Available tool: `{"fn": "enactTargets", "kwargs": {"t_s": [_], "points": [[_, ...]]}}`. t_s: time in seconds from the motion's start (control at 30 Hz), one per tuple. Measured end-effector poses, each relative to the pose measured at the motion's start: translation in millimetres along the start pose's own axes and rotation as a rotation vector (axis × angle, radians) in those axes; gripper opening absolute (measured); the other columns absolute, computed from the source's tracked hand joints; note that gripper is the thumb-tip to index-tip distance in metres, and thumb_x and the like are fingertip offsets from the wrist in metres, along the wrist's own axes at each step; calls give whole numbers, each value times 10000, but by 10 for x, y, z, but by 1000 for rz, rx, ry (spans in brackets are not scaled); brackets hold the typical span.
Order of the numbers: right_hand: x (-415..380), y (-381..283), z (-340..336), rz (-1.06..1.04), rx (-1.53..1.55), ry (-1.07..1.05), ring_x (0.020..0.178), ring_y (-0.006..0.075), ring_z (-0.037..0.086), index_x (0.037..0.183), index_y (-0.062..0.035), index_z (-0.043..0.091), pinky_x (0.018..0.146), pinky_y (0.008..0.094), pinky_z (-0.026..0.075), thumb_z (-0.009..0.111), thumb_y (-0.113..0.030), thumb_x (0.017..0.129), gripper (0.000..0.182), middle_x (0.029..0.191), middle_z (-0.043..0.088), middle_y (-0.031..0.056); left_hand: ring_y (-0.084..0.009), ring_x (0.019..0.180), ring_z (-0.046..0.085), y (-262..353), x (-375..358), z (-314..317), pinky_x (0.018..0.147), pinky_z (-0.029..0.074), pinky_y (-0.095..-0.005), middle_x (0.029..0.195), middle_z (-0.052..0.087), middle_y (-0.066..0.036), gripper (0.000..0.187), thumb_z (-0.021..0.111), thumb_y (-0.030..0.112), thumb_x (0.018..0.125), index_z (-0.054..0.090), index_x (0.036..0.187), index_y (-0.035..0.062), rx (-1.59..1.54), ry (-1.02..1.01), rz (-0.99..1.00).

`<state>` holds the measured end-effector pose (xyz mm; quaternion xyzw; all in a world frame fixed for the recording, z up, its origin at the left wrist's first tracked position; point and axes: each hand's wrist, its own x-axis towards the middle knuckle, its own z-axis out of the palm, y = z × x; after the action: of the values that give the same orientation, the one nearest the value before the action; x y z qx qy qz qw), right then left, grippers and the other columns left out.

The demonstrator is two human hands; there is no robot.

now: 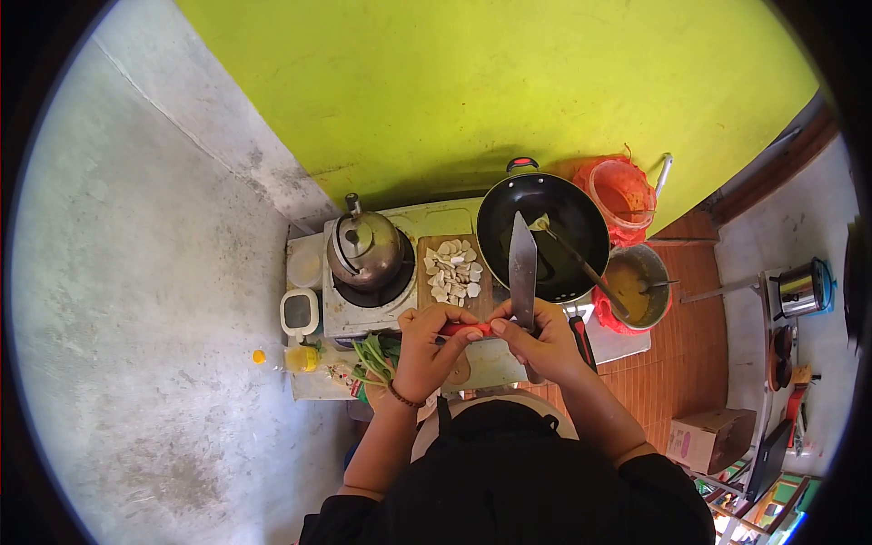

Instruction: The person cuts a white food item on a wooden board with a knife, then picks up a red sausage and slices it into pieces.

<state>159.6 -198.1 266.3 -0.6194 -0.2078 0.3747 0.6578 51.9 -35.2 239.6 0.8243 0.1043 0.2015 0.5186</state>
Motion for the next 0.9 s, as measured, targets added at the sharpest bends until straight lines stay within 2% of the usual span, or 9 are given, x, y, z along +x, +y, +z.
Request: {"fn": "enactTargets", "kwargs": {"t_s": [0.13,0.23,0.53,0.63,0.7,0.77,0.83,0.87,0.9], "points": [[57,135,42,-309,-240,72,493,17,428,893,-28,582,468,184,324,630,-121,908,106,635,502,-49,-142,746,571,-1,4,13,787,280,-332,806,651,8,176,730,271,808,681,911,136,-73,-34,-57],[107,234,58,-511,-417,134,488,21,416,871,-34,551,463,193,329,597,-135,930,126,639,486,-42,-145,748,566,40,58,-7,773,273,-334,815,652,15,160,728,265,802,690,902,146,154,-36,131],[32,105,19,310,541,-98,467,36,400,886,-32,533,451,215,330,554,-173,964,162,593,440,-23,-137,783,556,92,43,-51,770,285,-346,855,629,61,248,758,294,719,705,936,185,431,66,493],[51,144,55,267,627,-93,473,35,393,878,-44,515,459,209,325,557,-200,967,184,580,435,-24,-175,800,546,7,42,16,818,302,-356,909,630,19,228,731,284,772,722,972,175,443,123,448],[83,135,138,146,502,10,471,40,387,871,-51,513,464,210,325,549,-200,972,184,604,449,-18,-163,804,542,-5,41,97,839,334,-339,939,619,3,309,706,269,818,671,1104,156,528,182,354],[114,165,147,40,320,57,486,48,399,874,-54,514,476,210,335,535,-198,978,178,640,469,-10,-148,824,547,-93,0,245,835,370,-311,1017,598,-21,418,679,296,860,589,1233,130,212,168,100],[165,289,77,-49,79,56,517,60,431,886,-55,518,498,209,355,516,-194,984,169,689,494,-1,-130,861,562,-320,-115,440,808,409,-272,1145,566,-55,559,648,364,897,477,1358,99,-508,63,-308],[173,321,76,-103,-37,48,542,69,448,893,-50,521,517,217,367,511,-181,982,158,710,504,4,-89,891,561,-415,-125,421,729,435,-228,1091,589,-29,558,598,356,942,404,1389,84,-991,-70,-480],[174,351,82,-157,-152,39,568,77,465,899,-46,523,536,225,380,506,-168,980,148,731,514,8,-91,869,569,-364,-103,407,714,444,-230,1073,597,-37,515,599,317,944,419,1365,80,-1132,-29,-587]]}}
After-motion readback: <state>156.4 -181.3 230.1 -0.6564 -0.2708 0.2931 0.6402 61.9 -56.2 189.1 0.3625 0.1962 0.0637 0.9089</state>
